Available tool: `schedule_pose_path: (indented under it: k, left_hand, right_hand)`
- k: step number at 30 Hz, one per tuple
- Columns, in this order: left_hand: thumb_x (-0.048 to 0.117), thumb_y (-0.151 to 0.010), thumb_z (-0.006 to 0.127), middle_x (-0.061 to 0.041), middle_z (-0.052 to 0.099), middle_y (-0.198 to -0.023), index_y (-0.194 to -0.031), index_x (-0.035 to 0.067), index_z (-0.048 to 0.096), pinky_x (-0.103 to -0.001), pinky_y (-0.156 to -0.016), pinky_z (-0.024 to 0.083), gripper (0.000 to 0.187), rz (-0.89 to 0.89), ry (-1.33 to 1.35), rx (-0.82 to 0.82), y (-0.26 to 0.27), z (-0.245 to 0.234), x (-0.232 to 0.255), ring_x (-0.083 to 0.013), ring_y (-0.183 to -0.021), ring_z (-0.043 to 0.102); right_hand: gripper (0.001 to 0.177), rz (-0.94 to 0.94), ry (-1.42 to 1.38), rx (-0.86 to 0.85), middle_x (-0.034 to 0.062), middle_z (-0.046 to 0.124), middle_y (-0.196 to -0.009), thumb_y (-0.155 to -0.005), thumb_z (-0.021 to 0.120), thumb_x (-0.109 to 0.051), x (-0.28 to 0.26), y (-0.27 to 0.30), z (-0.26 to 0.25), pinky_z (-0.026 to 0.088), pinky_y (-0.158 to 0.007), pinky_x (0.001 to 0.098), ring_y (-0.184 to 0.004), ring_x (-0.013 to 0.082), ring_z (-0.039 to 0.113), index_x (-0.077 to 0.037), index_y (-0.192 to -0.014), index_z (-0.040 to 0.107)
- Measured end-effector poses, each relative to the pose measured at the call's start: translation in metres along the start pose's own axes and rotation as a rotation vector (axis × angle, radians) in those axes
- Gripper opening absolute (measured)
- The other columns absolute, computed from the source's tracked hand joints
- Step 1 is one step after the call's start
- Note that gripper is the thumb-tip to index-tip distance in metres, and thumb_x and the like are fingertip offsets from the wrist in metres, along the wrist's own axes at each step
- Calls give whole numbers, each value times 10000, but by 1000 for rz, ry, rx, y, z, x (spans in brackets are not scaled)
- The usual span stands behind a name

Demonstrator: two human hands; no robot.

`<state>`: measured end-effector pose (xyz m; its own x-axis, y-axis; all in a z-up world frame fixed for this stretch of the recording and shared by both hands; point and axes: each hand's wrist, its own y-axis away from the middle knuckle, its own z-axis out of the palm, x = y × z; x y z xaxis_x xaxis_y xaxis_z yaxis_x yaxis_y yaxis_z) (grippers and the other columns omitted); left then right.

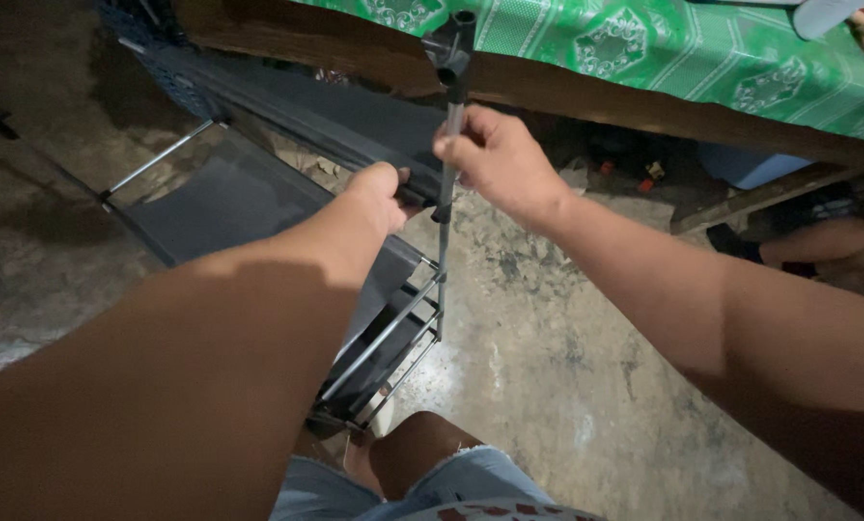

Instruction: The person assembles a metal drying rack by inserting metal poles into a fabric base and connecting the frame components. The person secures the poles and adjusts the fabric to fit the frame.

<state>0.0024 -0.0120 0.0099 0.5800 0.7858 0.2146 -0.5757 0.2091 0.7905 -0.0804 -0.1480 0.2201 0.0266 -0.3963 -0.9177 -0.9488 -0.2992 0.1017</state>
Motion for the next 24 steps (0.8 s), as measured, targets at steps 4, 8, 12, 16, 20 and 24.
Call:
schedule_pose_path:
  k: [4, 8, 12, 16, 20, 24]
  left_hand:
    - [41, -1011, 491, -216, 633, -1167, -1203, -9, 540, -624, -891, 553, 204, 32, 38, -92, -4, -3, 0, -399, -1049, 685]
    - [53, -1006, 539, -160, 642, -1151, -1175, 36, 564, -607, -916, 602, 171, 45, 29, -10, -14, -4, 6, -335, -1036, 686]
    - [82, -991, 536, -152, 651, -1127, -1151, 43, 571, -612, -904, 584, 168, 8, -8, -12, -20, -5, 11, -324, -1018, 686]
    - [89, -983, 609, -139, 648, -1125, -1168, 57, 577, -573, -916, 581, 190, 7, -17, 12, -12, 0, 18, -323, -1024, 680]
    - [55, -984, 577, -181, 641, -1126, -1185, 27, 538, -630, -886, 601, 207, 2, 51, -14, 5, 7, 28, -373, -1036, 688]
    - [84, -990, 577, -170, 637, -1177, -1199, 42, 531, -608, -886, 591, 218, -23, 156, 24, 18, 23, 36, -347, -1080, 684]
  right_hand:
    - [239, 94, 116, -31, 13, 644, -959, -907, 692, -221, 11, 1, 4, 557, -702, 291, -845, 105, 614, -69, -1088, 658]
    - [290, 229, 115, -69, 7, 654, -1017, -961, 638, -312, 18, 1, 10, 557, -759, 329, -929, 134, 618, -88, -1145, 618]
    - [318, 168, 222, -84, 43, 688, -1060, -996, 616, -329, 31, -3, 16, 529, -868, 346, -1005, 171, 646, -88, -1202, 591]
    - [339, 170, 337, -63, 105, 660, -1009, -942, 674, -277, 52, -7, 25, 524, -843, 364, -951, 200, 623, -85, -1188, 542]
    - [262, -10, 162, -106, 43, 600, -995, -1011, 628, -259, 67, -16, 23, 515, -858, 324, -972, 145, 601, -89, -1166, 503]
    - [159, -105, 79, -117, 11, 551, -970, -1055, 597, -209, 70, -21, 22, 500, -851, 311, -932, 130, 537, -79, -1124, 537]
